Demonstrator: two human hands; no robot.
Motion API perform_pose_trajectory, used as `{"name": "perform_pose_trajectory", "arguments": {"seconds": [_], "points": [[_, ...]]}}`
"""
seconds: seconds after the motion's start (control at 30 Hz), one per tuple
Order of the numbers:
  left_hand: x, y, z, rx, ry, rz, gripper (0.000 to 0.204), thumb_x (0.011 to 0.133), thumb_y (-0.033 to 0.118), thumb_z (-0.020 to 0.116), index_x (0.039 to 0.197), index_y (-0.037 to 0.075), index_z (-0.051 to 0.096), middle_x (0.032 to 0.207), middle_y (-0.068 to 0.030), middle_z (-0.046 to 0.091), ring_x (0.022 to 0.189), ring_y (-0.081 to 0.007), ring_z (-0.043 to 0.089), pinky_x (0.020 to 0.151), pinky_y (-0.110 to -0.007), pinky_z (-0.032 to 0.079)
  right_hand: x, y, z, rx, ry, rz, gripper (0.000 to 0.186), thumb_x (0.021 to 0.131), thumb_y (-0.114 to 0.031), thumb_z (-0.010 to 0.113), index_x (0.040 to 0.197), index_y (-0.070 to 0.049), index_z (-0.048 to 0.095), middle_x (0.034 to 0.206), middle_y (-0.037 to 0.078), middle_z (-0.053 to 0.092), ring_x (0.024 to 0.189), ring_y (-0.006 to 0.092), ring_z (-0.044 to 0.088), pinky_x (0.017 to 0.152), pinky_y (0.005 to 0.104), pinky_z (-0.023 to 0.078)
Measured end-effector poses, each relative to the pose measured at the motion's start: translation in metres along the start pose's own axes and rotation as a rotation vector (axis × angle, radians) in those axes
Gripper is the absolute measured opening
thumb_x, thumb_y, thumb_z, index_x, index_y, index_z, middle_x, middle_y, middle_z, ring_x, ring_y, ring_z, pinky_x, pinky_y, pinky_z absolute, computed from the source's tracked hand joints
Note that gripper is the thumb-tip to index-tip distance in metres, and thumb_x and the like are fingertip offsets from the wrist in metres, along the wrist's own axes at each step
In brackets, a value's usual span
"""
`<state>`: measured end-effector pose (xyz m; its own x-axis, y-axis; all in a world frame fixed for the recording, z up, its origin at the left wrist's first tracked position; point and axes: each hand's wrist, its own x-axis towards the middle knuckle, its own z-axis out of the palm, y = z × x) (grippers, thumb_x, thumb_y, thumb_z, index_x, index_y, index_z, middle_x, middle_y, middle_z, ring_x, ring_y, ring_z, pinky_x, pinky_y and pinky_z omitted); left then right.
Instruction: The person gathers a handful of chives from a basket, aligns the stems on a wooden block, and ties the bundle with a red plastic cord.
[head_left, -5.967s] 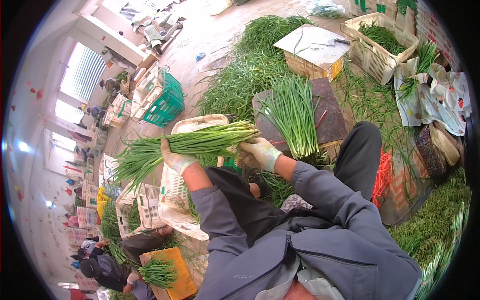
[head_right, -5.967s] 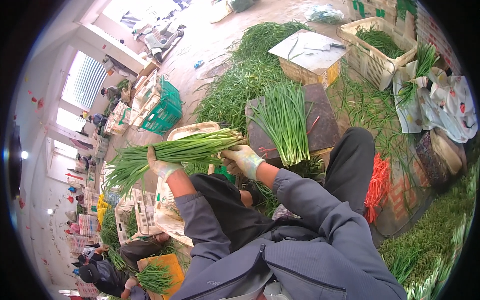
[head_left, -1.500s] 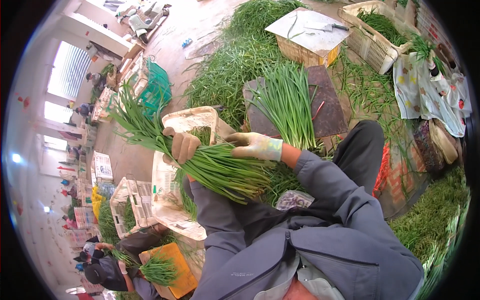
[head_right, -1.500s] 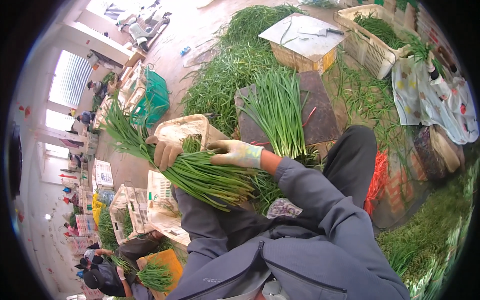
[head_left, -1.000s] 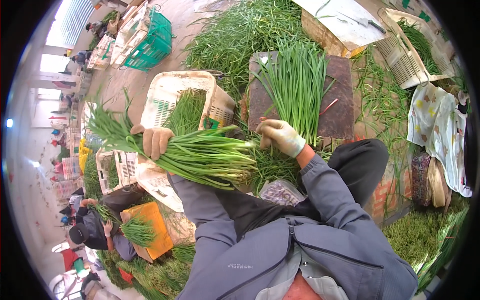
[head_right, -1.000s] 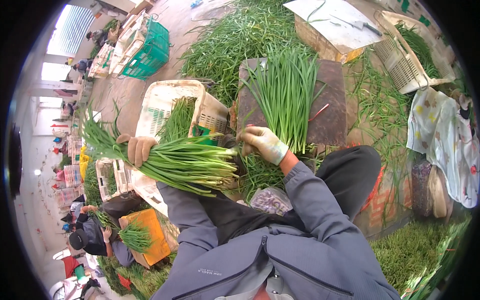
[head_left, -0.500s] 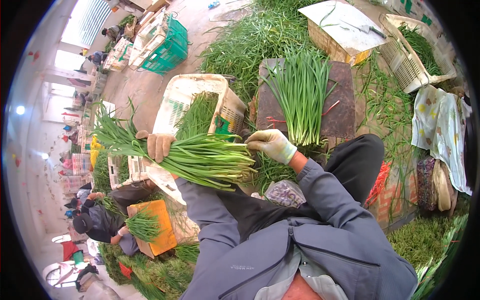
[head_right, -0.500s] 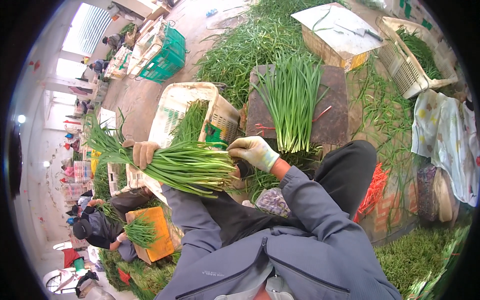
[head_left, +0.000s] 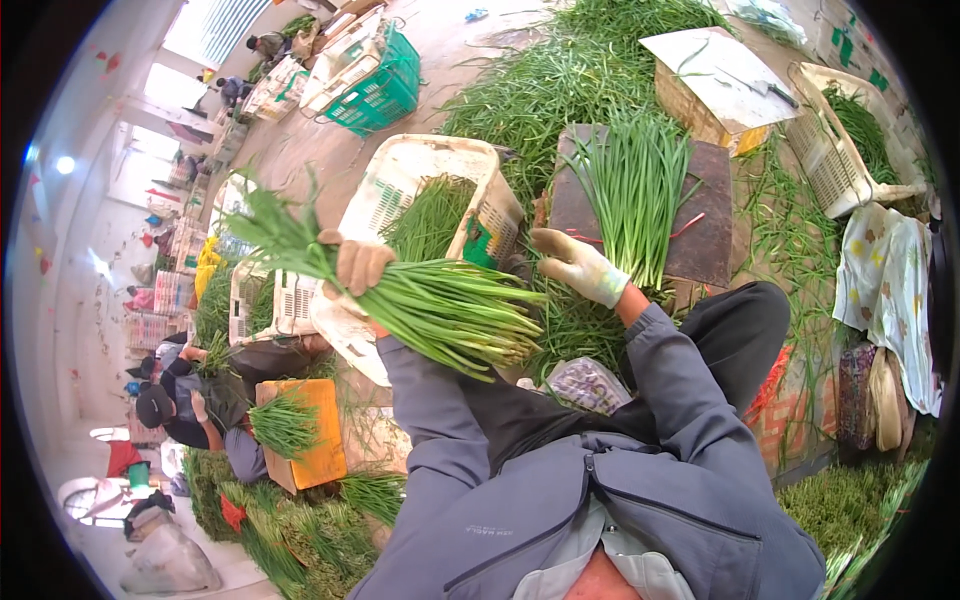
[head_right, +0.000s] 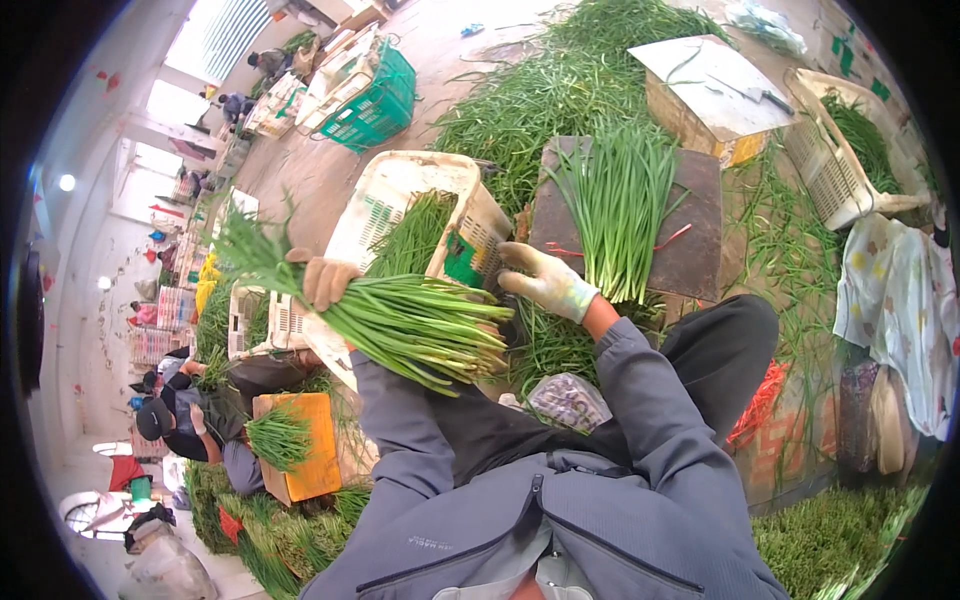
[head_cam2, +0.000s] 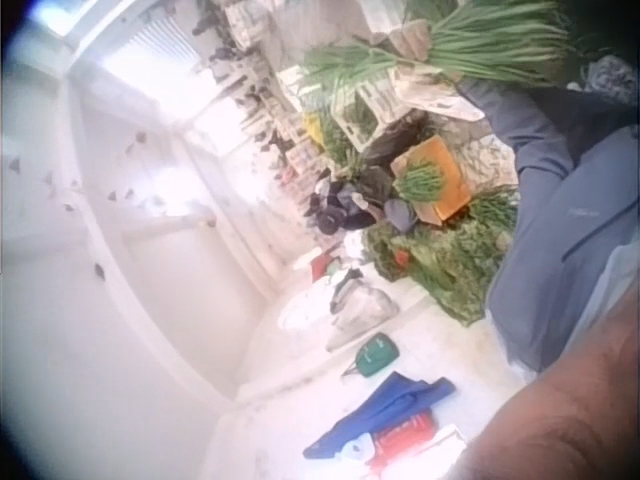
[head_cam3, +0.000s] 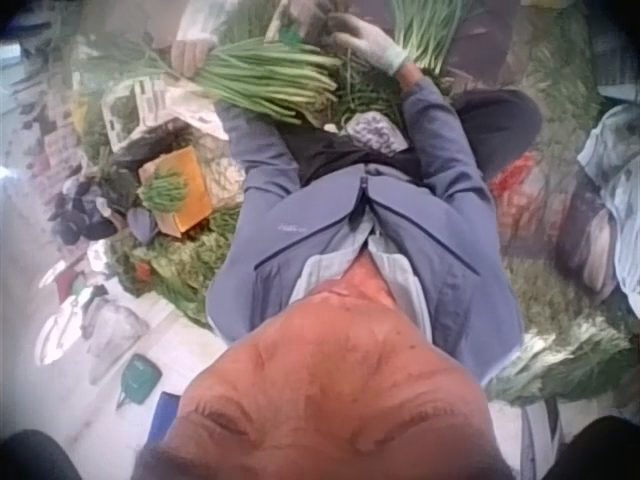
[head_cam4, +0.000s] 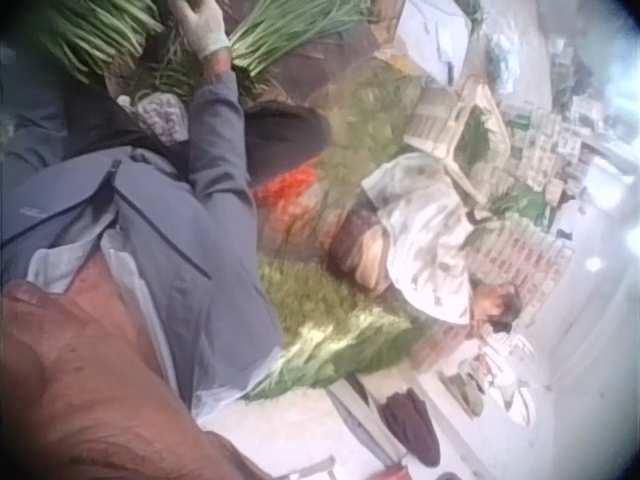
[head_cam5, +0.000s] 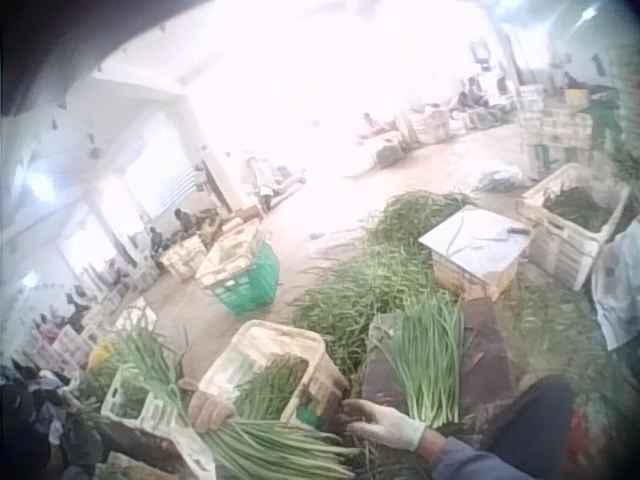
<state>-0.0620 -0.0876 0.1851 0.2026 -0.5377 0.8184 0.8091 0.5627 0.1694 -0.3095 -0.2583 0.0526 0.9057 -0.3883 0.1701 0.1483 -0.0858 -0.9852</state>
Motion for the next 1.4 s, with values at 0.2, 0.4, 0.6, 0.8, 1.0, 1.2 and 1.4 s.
{"name": "perform_pose_trajectory", "arguments": {"seconds": [0.2, 0.4, 0.6, 0.8, 1.0, 1.2, 1.4], "points": [[-0.005, -0.032, -0.015, 0.116, 0.181, -0.074, 0.06, 0.086, 0.018, 0.065, 0.14, 0.004, 0.043, 0.078, 0.0035, 0.05, 0.068, -0.011, 0.05, 0.069, -0.03, 0.04, 0.01, -0.011, 0.053, 0.543, -0.48, 0.185, 0.069, 0.102, -0.055, 0.037, 0.144, -0.001, 0.042, 0.135, 0.01, 0.055, 0.122, 0.0161, 0.05, 0.106, 0.0333, 0.039], [-0.041, -0.033, -0.036, 0.345, 0.565, -0.16, 0.035, 0.088, 0.018, 0.064, 0.119, 0.006, 0.054, 0.079, 0.0027, 0.04, 0.069, -0.0134, 0.039, 0.066, -0.032, 0.035, -0.03, -0.03, 0.097, 0.55, -0.173, 0.196, 0.097, 0.08, -0.015, 0.071, 0.154, 0.0, 0.009, 0.146, 0.015, 0.041, 0.133, 0.018, 0.04, 0.11, 0.0304, 0.034], [-0.055, -0.039, -0.051, 0.496, 0.712, -0.262, 0.032, 0.086, 0.036, 0.066, 0.097, 0.011, 0.05, 0.076, 0.0007, 0.039, 0.074, -0.0175, 0.036, 0.066, -0.035, 0.034, -0.043, -0.041, 0.125, 0.472, -0.028, 0.174, 0.106, 0.071, -0.013, 0.085, 0.151, 0.001, 0.018, 0.139, 0.012, 0.047, 0.125, 0.0166, 0.047, 0.108, 0.0304, 0.037], [0.0, 0.005, -0.029, 0.759, 0.803, -0.226, 0.087, 0.087, 0.072, 0.045, 0.142, 0.005, 0.044, 0.135, -0.0179, 0.055, 0.123, -0.0331, 0.054, 0.099, -0.049, 0.05, 0.016, -0.072, 0.105, 0.282, -0.095, 0.111, 0.072, 0.07, -0.011, 0.081, 0.132, 0.001, 0.047, 0.112, 0.008, 0.065, 0.101, 0.0131, 0.061, 0.091, 0.0286, 0.05], [-0.081, -0.103, -0.044, 0.232, 1.291, -0.065, 0.088, 0.086, 0.08, 0.037, 0.143, 0.013, 0.045, 0.145, -0.0078, 0.048, 0.128, -0.031, 0.047, 0.11, -0.046, 0.035, 0.106, 0.016, 0.043, -0.249, -0.134, 0.427, 0.08, 0.063, -0.026, 0.086, 0.129, 0.003, 0.053, 0.111, 0.011, 0.068, 0.099, 0.0178, 0.065, 0.089, 0.0301, 0.051], [-0.172, -0.121, -0.068, 0.304, 1.305, -0.161, 0.085, 0.084, 0.073, 0.055, 0.142, 0.012, 0.045, 0.142, -0.0096, 0.05, 0.128, -0.0324, 0.048, 0.107, -0.048, 0.04, 0.082, 0.041, 0.063, -0.331, -0.108, 0.5, 0.082, 0.071, -0.047, 0.081, 0.128, 0.005, 0.053, 0.116, 0.02, 0.066, 0.106, 0.0254, 0.064, 0.093, 0.033, 0.049], [-0.191, -0.135, -0.1, 0.376, 1.4, -0.209, 0.059, 0.088, 0.044, 0.07, 0.132, 0.008, 0.055, 0.13, -0.0111, 0.06, 0.113, -0.0316, 0.06, 0.097, -0.046, 0.05, 0.067, 0.067, 0.053, -0.047, 0.019, 0.397, 0.047, 0.09, -0.027, 0.063, 0.125, 0.003, 0.055, 0.111, 0.015, 0.067, 0.099, 0.0219, 0.063, 0.089, 0.0342, 0.048]]}}
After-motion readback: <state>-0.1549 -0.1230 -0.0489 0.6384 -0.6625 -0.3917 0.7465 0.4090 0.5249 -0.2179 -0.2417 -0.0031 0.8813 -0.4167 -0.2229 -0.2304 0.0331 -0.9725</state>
